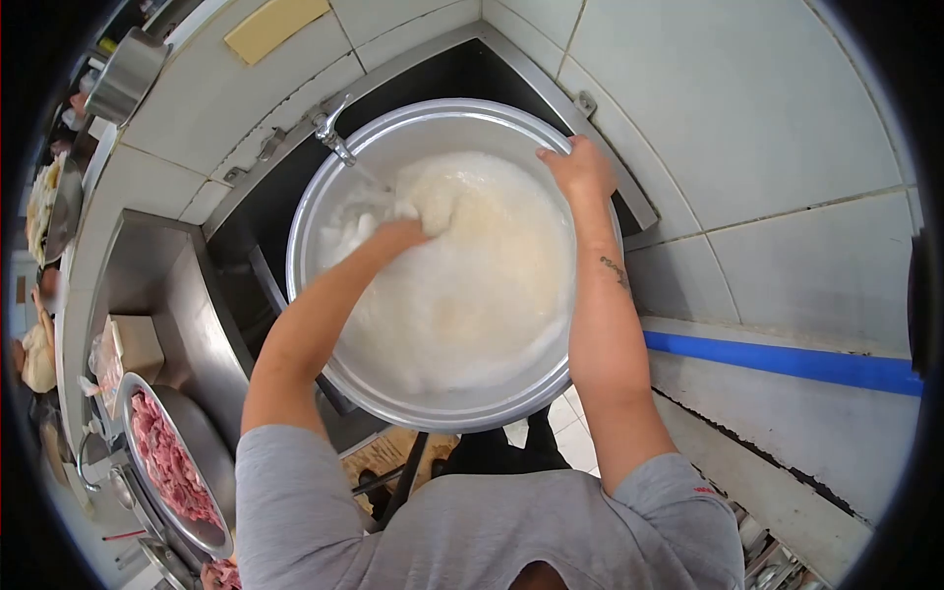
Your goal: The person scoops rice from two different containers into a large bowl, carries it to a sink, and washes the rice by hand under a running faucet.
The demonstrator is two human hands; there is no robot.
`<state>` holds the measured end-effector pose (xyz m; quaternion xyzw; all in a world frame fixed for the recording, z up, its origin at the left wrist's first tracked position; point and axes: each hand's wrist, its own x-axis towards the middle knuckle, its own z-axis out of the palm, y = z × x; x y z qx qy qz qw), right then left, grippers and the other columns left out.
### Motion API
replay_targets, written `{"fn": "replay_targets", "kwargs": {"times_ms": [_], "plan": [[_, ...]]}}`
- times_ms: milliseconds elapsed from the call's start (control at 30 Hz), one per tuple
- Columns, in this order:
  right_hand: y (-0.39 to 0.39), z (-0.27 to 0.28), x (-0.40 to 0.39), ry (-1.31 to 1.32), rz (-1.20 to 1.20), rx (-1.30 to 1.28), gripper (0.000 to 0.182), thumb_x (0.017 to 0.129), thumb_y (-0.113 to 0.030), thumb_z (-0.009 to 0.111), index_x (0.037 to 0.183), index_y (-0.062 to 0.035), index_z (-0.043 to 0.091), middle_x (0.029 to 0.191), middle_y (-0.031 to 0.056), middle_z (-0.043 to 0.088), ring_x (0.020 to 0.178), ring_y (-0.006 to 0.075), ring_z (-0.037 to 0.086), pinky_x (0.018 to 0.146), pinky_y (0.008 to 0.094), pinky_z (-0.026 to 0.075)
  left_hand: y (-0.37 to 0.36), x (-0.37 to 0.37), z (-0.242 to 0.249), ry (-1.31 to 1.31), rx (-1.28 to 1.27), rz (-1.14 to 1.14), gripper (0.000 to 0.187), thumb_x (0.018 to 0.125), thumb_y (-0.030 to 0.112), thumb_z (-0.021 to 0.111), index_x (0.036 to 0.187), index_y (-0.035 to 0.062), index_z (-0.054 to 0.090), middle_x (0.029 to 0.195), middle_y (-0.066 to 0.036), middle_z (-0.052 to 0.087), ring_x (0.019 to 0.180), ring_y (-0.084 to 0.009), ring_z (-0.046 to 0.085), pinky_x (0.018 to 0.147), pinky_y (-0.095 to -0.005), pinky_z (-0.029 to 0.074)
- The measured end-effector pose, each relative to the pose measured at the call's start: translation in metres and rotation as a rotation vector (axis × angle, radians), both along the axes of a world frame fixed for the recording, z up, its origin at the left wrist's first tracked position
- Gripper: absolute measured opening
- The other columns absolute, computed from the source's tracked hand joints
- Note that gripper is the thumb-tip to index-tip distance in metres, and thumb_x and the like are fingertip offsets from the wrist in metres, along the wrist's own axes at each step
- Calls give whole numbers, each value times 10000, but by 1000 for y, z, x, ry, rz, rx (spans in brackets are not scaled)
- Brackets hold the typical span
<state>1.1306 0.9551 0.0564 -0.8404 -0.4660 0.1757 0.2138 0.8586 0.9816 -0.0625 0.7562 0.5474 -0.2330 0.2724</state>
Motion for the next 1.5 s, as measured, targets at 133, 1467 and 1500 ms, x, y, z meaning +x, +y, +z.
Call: {"fn": "replay_targets", "kwargs": {"times_ms": [133,1467,1500], "plan": [[-1,-3,-9,-157,1,-25,621,678,-429,703,1151,-48,573,1079,181,608,1007,325,574,863,432,436,-81,9,13,-178,-153,20,816,731,646,515,1129,-66,538,1129,-266,556,1093,-372,520,922,-423,414],[0,5,4,145,-89,-5,445,727,-343,684,1039,-33,619,972,167,653,937,313,620,801,403,469,-143,46,-4,-306,-162,-199,341,855,405,450,895,132,650,712,-98,586,704,-258,568,631,-410,462],[1,5,4,139,-91,-10,447,726,-345,685,1040,-34,620,976,167,652,941,312,618,801,404,469,-150,68,-7,-386,-152,-230,335,855,404,454,889,133,648,696,-99,580,691,-258,564,621,-409,461]]}}
